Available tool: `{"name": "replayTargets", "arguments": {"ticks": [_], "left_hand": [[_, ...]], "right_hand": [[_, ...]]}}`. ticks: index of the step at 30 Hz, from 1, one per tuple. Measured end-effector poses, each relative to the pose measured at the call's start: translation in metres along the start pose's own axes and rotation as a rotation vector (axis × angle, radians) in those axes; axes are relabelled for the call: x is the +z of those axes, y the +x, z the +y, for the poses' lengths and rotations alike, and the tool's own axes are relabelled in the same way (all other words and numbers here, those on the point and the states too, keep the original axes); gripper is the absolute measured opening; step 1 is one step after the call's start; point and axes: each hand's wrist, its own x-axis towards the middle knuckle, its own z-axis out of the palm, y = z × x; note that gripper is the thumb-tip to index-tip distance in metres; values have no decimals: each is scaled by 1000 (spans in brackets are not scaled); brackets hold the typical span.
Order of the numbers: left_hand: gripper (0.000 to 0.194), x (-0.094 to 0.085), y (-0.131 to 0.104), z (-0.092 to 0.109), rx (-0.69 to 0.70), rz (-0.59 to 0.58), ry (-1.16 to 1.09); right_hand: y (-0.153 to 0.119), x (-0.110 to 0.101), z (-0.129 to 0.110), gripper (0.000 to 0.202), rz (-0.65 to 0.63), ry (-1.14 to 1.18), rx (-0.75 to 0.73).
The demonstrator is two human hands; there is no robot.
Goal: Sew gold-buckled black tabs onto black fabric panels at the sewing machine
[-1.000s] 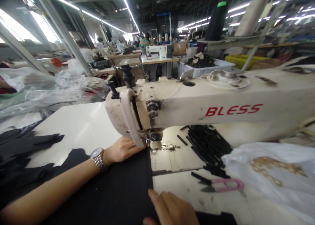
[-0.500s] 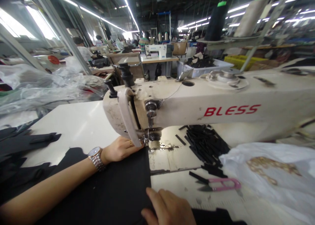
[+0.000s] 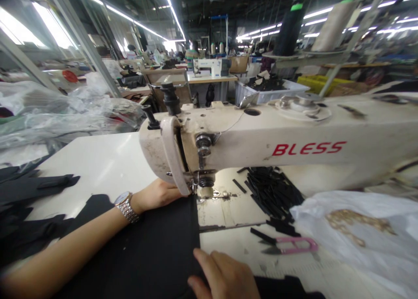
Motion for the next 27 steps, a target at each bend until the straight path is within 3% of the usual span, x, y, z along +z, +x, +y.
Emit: {"name": "replayTargets", "arguments": {"ticks": [11, 27], "left_hand": [[21, 4, -1, 0, 118, 113, 127], [33, 0, -1, -3, 161, 83, 75]], "right_hand": [[6, -6, -6, 42, 70, 12, 12], [5, -4, -6, 37, 72, 25, 6]]}}
